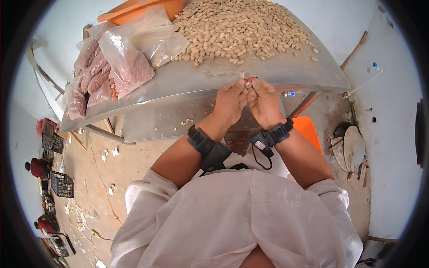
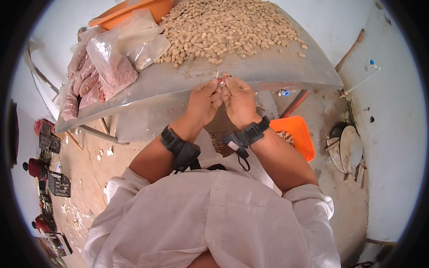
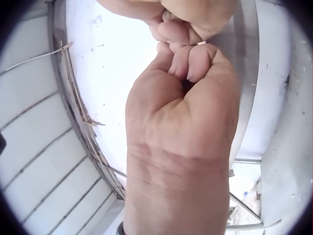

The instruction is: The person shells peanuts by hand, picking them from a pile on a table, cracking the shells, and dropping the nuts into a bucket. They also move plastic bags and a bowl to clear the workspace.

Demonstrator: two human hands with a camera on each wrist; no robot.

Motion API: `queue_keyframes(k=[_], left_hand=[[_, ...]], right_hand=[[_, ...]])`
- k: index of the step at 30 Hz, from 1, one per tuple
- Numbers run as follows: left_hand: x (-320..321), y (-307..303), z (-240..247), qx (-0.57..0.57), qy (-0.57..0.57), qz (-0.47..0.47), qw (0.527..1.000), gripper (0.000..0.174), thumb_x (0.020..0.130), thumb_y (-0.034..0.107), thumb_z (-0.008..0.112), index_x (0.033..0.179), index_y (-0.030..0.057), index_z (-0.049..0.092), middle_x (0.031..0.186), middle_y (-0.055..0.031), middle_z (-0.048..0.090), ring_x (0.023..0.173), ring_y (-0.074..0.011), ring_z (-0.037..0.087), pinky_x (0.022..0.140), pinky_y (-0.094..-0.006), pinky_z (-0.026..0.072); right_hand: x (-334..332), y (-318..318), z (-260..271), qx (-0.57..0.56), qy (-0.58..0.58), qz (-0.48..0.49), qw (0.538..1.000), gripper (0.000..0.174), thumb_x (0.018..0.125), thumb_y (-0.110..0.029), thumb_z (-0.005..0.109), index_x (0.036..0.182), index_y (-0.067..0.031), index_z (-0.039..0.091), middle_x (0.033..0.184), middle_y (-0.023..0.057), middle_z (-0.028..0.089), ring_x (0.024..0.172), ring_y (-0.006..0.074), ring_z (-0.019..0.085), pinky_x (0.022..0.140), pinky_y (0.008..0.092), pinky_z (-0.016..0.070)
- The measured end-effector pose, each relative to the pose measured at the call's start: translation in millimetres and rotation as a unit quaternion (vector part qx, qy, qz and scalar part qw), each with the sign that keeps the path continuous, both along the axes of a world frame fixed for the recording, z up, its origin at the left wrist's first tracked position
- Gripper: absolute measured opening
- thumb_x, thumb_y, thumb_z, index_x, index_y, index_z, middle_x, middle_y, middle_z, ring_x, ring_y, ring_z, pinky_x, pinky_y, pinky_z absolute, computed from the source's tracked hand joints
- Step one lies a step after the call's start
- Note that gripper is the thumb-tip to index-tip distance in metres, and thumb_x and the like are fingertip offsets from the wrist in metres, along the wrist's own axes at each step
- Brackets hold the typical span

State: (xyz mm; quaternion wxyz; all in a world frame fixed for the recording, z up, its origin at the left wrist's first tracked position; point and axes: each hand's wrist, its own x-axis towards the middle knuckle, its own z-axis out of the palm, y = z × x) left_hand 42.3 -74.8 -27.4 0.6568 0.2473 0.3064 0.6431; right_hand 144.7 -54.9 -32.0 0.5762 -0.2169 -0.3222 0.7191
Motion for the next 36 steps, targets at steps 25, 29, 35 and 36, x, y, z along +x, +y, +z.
queue_keyframes(k=[25,29,35,36], left_hand=[[-7,-7,-23,-0.047,-0.215,-0.138,0.966,0.019,0.089,0.012,0.036,0.076,0.0087,0.049,0.063,0.0019,0.044,0.047,-0.0074,0.035,0.044,-0.0223,0.0297],[-13,-10,-35,-0.085,-0.184,-0.156,0.967,0.013,0.091,0.013,0.046,0.088,0.0031,0.053,0.063,0.0012,0.043,0.047,-0.0082,0.034,0.044,-0.0222,0.0289],[-15,-17,-55,-0.124,-0.184,-0.125,0.967,0.022,0.093,0.021,0.047,0.099,0.0010,0.055,0.064,0.0001,0.045,0.047,-0.0087,0.033,0.044,-0.0218,0.0289],[-14,-18,-57,-0.133,-0.183,-0.122,0.966,0.023,0.093,0.021,0.047,0.099,0.0013,0.056,0.064,-0.0001,0.045,0.047,-0.0086,0.033,0.044,-0.0217,0.0290]], right_hand=[[31,-3,30,0.471,-0.438,0.009,0.765,0.019,0.078,-0.001,0.062,0.096,0.0007,0.064,0.107,0.0094,0.058,0.083,0.0105,0.057,0.069,0.0214,0.0459],[79,-18,44,0.418,-0.487,-0.047,0.766,0.020,0.077,-0.001,0.064,0.096,0.0002,0.063,0.104,0.0061,0.057,0.073,0.0067,0.051,0.063,0.0193,0.0416],[216,-1,-30,0.272,-0.661,-0.172,0.678,0.018,0.075,-0.002,0.062,0.093,0.0007,0.062,0.099,0.0097,0.057,0.074,0.0125,0.053,0.065,0.0237,0.0433],[235,-2,-46,0.263,-0.719,-0.185,0.616,0.020,0.075,-0.002,0.061,0.094,0.0009,0.060,0.099,0.0105,0.057,0.075,0.0133,0.054,0.066,0.0242,0.0433]])
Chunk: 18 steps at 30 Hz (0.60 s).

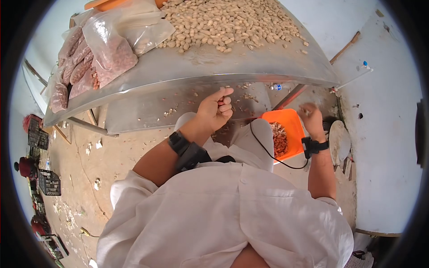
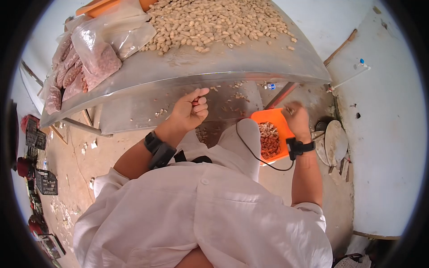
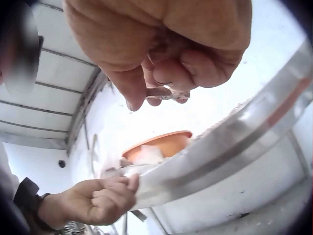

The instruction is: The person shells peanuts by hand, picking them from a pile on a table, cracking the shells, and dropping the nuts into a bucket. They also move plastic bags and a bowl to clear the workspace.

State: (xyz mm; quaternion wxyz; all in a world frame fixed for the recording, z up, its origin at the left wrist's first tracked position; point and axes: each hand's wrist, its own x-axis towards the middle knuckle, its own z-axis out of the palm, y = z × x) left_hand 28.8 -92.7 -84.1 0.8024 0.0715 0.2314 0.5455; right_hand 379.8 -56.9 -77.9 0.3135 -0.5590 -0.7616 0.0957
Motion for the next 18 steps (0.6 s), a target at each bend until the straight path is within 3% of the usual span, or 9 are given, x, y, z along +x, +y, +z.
queue_keyframes(k=[2,5,6,8,13,16,18], left_hand=[[5,0,-3,-0.008,-0.002,-0.004,1.000,0.023,0.093,0.022,0.047,0.099,0.0015,0.056,0.065,0.0000,0.046,0.048,-0.0083,0.034,0.045,-0.0213,0.0296],[12,1,-3,-0.007,0.008,-0.003,1.000,0.021,0.092,0.021,0.049,0.099,0.0020,0.056,0.066,0.0002,0.047,0.050,-0.0074,0.035,0.045,-0.0202,0.0305],[13,0,-3,-0.006,0.015,-0.003,1.000,0.021,0.092,0.021,0.051,0.098,0.0022,0.057,0.066,0.0002,0.047,0.050,-0.0071,0.036,0.046,-0.0198,0.0308],[13,-1,-4,0.011,0.031,-0.029,0.999,0.018,0.090,0.019,0.054,0.097,0.0026,0.057,0.067,0.0009,0.048,0.051,-0.0061,0.036,0.046,-0.0188,0.0311],[11,-5,-3,0.057,0.064,-0.042,0.995,0.015,0.087,0.014,0.058,0.097,0.0030,0.058,0.072,0.0032,0.048,0.053,-0.0036,0.037,0.046,-0.0175,0.0313],[10,-11,1,0.071,0.093,-0.024,0.993,0.017,0.087,0.012,0.059,0.101,0.0030,0.058,0.074,0.0043,0.049,0.054,-0.0027,0.037,0.046,-0.0172,0.0310],[9,-13,6,0.070,0.114,-0.019,0.991,0.018,0.086,0.011,0.059,0.103,0.0028,0.058,0.074,0.0047,0.049,0.053,-0.0023,0.037,0.045,-0.0172,0.0304]], right_hand=[[27,0,-27,0.019,-0.149,-0.083,0.985,0.022,0.075,-0.002,0.059,0.097,0.0012,0.058,0.098,0.0123,0.057,0.079,0.0148,0.054,0.069,0.0251,0.0434],[38,15,-47,-0.094,0.101,-0.038,0.990,0.031,0.075,0.000,0.056,0.106,-0.0011,0.056,0.095,0.0112,0.058,0.085,0.0147,0.054,0.076,0.0263,0.0437],[30,17,-44,-0.138,0.205,0.006,0.969,0.033,0.076,0.001,0.055,0.108,-0.0018,0.054,0.095,0.0105,0.057,0.087,0.0153,0.054,0.078,0.0272,0.0437],[-11,17,-28,-0.216,0.406,0.091,0.883,0.037,0.077,0.004,0.053,0.114,-0.0032,0.051,0.096,0.0092,0.055,0.093,0.0165,0.054,0.083,0.0291,0.0438],[-131,-16,31,-0.237,0.452,0.203,0.836,0.050,0.080,0.009,0.052,0.125,-0.0028,0.036,0.106,0.0086,0.045,0.087,0.0175,0.058,0.075,0.0285,0.0483],[-165,-22,36,-0.240,0.420,0.222,0.847,0.058,0.077,0.010,0.056,0.128,-0.0032,0.031,0.108,0.0093,0.042,0.082,0.0174,0.060,0.070,0.0276,0.0498],[-177,-17,31,-0.216,0.373,0.240,0.870,0.058,0.074,0.008,0.061,0.125,-0.0027,0.035,0.098,0.0072,0.046,0.079,0.0156,0.060,0.069,0.0271,0.0494]])
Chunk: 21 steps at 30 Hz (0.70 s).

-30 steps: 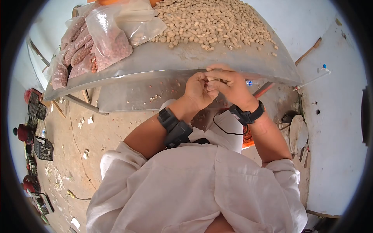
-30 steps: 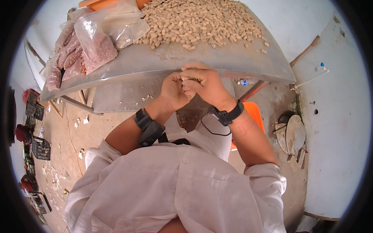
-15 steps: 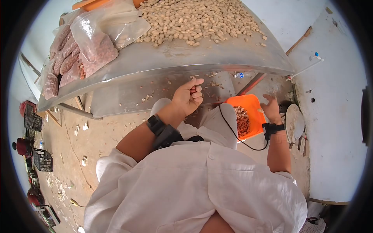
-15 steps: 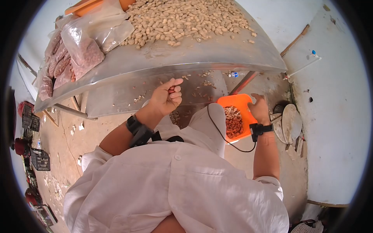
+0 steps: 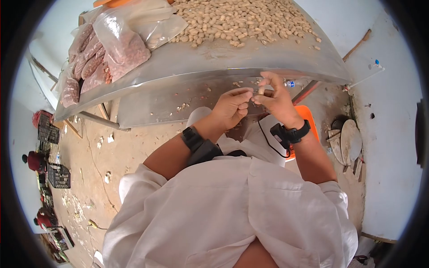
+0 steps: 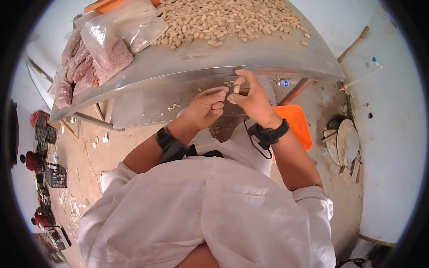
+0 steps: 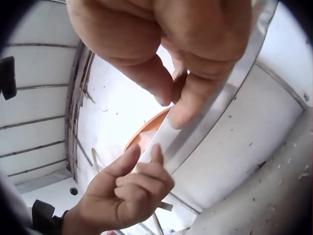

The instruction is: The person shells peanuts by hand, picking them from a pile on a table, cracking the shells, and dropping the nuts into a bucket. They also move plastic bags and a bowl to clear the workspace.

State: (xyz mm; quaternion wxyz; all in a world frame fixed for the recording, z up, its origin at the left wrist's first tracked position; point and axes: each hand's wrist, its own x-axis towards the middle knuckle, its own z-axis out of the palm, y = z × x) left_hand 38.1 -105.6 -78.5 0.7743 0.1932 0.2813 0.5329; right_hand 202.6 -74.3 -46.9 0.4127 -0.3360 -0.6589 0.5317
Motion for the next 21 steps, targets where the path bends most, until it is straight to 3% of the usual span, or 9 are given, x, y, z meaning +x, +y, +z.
queue_keyframes(k=[5,8,11,14,17,19,21], left_hand=[[-4,-1,-9,0.045,0.034,0.034,0.998,0.020,0.085,0.011,0.061,0.102,0.0011,0.058,0.073,0.0044,0.049,0.051,-0.0024,0.036,0.044,-0.0184,0.0282],[-7,1,-13,0.043,0.027,0.030,0.998,0.021,0.086,0.012,0.061,0.103,0.0013,0.058,0.071,0.0054,0.048,0.051,-0.0017,0.034,0.043,-0.0187,0.0275],[-4,-1,-10,0.043,0.036,0.037,0.998,0.020,0.086,0.013,0.060,0.102,0.0014,0.058,0.070,0.0057,0.047,0.050,-0.0015,0.033,0.043,-0.0185,0.0270],[-5,0,-12,0.065,0.018,0.040,0.997,0.019,0.087,0.013,0.059,0.101,0.0009,0.058,0.068,0.0060,0.046,0.049,-0.0016,0.033,0.043,-0.0181,0.0264],[-5,1,-13,0.073,0.001,0.060,0.996,0.019,0.088,0.012,0.058,0.103,-0.0001,0.057,0.068,0.0059,0.046,0.049,-0.0020,0.033,0.043,-0.0181,0.0263],[-4,-1,-9,0.080,0.016,0.077,0.994,0.021,0.088,0.011,0.057,0.105,-0.0004,0.057,0.069,0.0053,0.048,0.050,-0.0021,0.033,0.044,-0.0181,0.0266],[-2,-2,-3,0.094,0.051,0.087,0.990,0.023,0.088,0.011,0.057,0.107,-0.0004,0.057,0.071,0.0043,0.050,0.050,-0.0021,0.035,0.044,-0.0181,0.0272]], right_hand=[[-18,1,7,0.125,-0.131,0.001,0.983,0.048,0.073,0.004,0.064,0.115,-0.0010,0.042,0.078,0.0053,0.052,0.071,0.0114,0.056,0.066,0.0260,0.0479],[-19,7,-2,0.166,-0.105,-0.002,0.981,0.036,0.073,0.000,0.066,0.104,-0.0020,0.049,0.073,0.0062,0.054,0.066,0.0135,0.054,0.065,0.0271,0.0473],[-16,6,-1,0.210,-0.199,-0.005,0.957,0.025,0.072,-0.002,0.068,0.092,-0.0032,0.054,0.074,0.0067,0.056,0.065,0.0163,0.055,0.062,0.0288,0.0465],[-20,5,3,0.303,-0.155,-0.008,0.940,0.018,0.072,-0.002,0.068,0.087,-0.0044,0.057,0.071,0.0054,0.056,0.064,0.0160,0.055,0.058,0.0281,0.0446],[-20,12,-5,0.289,-0.076,0.008,0.954,0.012,0.076,-0.003,0.065,0.087,-0.0038,0.059,0.070,0.0032,0.058,0.063,0.0135,0.056,0.055,0.0245,0.0436],[-19,7,-3,0.118,-0.013,0.005,0.993,0.008,0.081,-0.004,0.062,0.089,-0.0030,0.060,0.071,0.0027,0.059,0.063,0.0118,0.057,0.055,0.0217,0.0444],[-19,3,-4,-0.013,0.065,0.005,0.998,0.007,0.084,-0.006,0.059,0.090,-0.0018,0.060,0.073,0.0031,0.061,0.063,0.0103,0.058,0.055,0.0197,0.0454]])
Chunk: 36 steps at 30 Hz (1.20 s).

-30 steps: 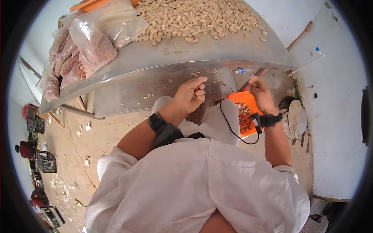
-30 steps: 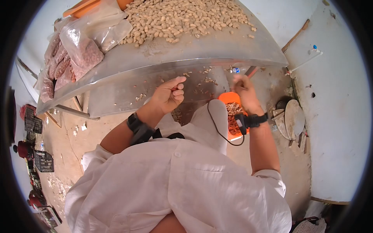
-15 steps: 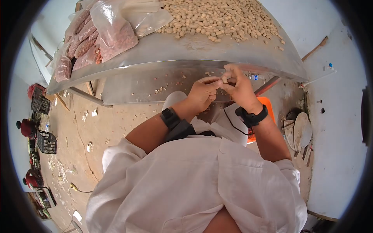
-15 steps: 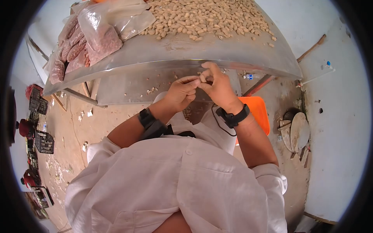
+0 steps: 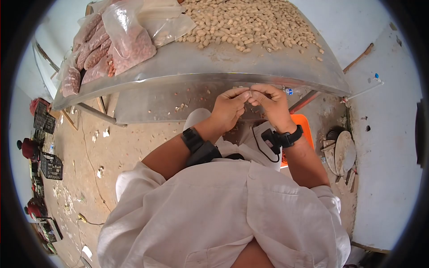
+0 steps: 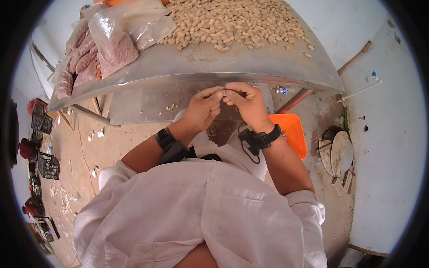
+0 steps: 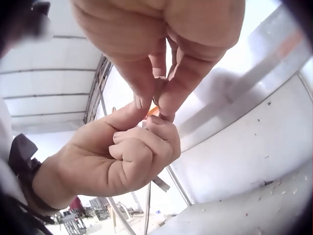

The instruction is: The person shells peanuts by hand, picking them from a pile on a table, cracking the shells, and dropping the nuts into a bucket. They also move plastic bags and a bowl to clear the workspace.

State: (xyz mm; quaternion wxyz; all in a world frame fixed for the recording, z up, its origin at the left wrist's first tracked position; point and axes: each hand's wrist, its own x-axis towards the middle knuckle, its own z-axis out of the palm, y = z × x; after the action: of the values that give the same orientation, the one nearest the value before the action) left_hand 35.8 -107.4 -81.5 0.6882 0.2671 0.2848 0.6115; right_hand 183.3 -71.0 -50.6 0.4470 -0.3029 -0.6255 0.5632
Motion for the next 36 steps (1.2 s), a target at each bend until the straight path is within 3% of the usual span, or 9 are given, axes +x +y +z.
queue_keyframes(k=[5,6,9,12,15,23,30,33,36], left_hand=[[6,-4,9,0.052,0.094,0.040,0.993,0.024,0.087,0.011,0.058,0.108,-0.0006,0.058,0.077,0.0013,0.055,0.056,-0.0028,0.040,0.046,-0.0172,0.0291],[5,-3,7,0.075,0.127,0.043,0.988,0.023,0.087,0.011,0.058,0.107,-0.0007,0.059,0.078,0.0008,0.056,0.058,-0.0030,0.041,0.047,-0.0170,0.0296],[5,-1,3,0.078,0.166,0.078,0.980,0.019,0.084,0.007,0.060,0.099,-0.0034,0.063,0.087,-0.0030,0.059,0.073,-0.0063,0.051,0.063,-0.0196,0.0427],[2,1,-4,0.094,0.199,0.086,0.972,0.018,0.084,0.007,0.060,0.098,-0.0029,0.063,0.086,-0.0035,0.059,0.076,-0.0072,0.053,0.069,-0.0204,0.0442],[4,4,-10,0.118,0.251,0.091,0.957,0.020,0.087,0.010,0.058,0.102,-0.0012,0.062,0.081,0.0010,0.059,0.067,-0.0025,0.047,0.056,-0.0161,0.0366],[7,8,-23,0.134,0.292,0.069,0.944,0.017,0.086,0.009,0.057,0.096,-0.0033,0.063,0.080,-0.0008,0.060,0.071,-0.0052,0.051,0.063,-0.0197,0.0422],[14,7,-19,0.126,0.365,0.137,0.912,0.018,0.087,0.009,0.055,0.094,-0.0056,0.062,0.080,-0.0027,0.061,0.073,-0.0058,0.052,0.066,-0.0207,0.0434],[16,11,-21,0.135,0.336,0.142,0.921,0.019,0.089,0.010,0.053,0.096,-0.0055,0.061,0.077,-0.0032,0.060,0.067,-0.0063,0.052,0.060,-0.0206,0.0440],[20,10,-15,0.094,0.247,0.103,0.959,0.019,0.090,0.010,0.052,0.098,-0.0050,0.060,0.074,-0.0036,0.059,0.060,-0.0064,0.052,0.053,-0.0202,0.0436]], right_hand=[[-1,1,-16,-0.156,0.177,0.038,0.971,0.012,0.088,-0.008,0.056,0.094,0.0009,0.060,0.076,0.0051,0.062,0.064,0.0090,0.059,0.056,0.0181,0.0476],[-2,-1,-16,-0.165,0.178,0.033,0.970,0.013,0.088,-0.009,0.056,0.095,0.0011,0.060,0.076,0.0051,0.062,0.064,0.0088,0.059,0.056,0.0179,0.0476],[-7,-9,-13,-0.192,0.170,0.023,0.966,0.015,0.088,-0.010,0.056,0.097,0.0014,0.059,0.078,0.0049,0.062,0.064,0.0085,0.059,0.056,0.0174,0.0476],[-7,-17,-7,-0.220,0.136,0.024,0.966,0.018,0.088,-0.012,0.056,0.100,0.0012,0.059,0.079,0.0040,0.062,0.064,0.0086,0.059,0.057,0.0174,0.0477],[-5,-16,-15,-0.228,0.110,0.033,0.967,0.020,0.089,-0.013,0.056,0.102,0.0011,0.058,0.078,0.0027,0.061,0.063,0.0082,0.058,0.056,0.0177,0.0466],[0,-16,-29,-0.126,-0.018,-0.013,0.992,0.015,0.089,-0.012,0.052,0.091,0.0012,0.059,0.067,0.0011,0.054,0.053,0.0079,0.049,0.049,0.0202,0.0385],[-8,-14,-41,-0.154,0.066,-0.047,0.985,0.015,0.089,-0.012,0.053,0.087,0.0014,0.059,0.065,0.0011,0.053,0.050,0.0076,0.046,0.046,0.0205,0.0364],[-13,-17,-41,-0.215,0.157,-0.053,0.962,0.014,0.088,-0.012,0.054,0.086,0.0005,0.060,0.065,0.0021,0.054,0.049,0.0087,0.047,0.046,0.0209,0.0354],[-18,-16,-43,-0.248,0.228,-0.050,0.940,0.016,0.089,-0.014,0.053,0.085,0.0000,0.059,0.065,0.0032,0.054,0.049,0.0102,0.047,0.045,0.0220,0.0344]])
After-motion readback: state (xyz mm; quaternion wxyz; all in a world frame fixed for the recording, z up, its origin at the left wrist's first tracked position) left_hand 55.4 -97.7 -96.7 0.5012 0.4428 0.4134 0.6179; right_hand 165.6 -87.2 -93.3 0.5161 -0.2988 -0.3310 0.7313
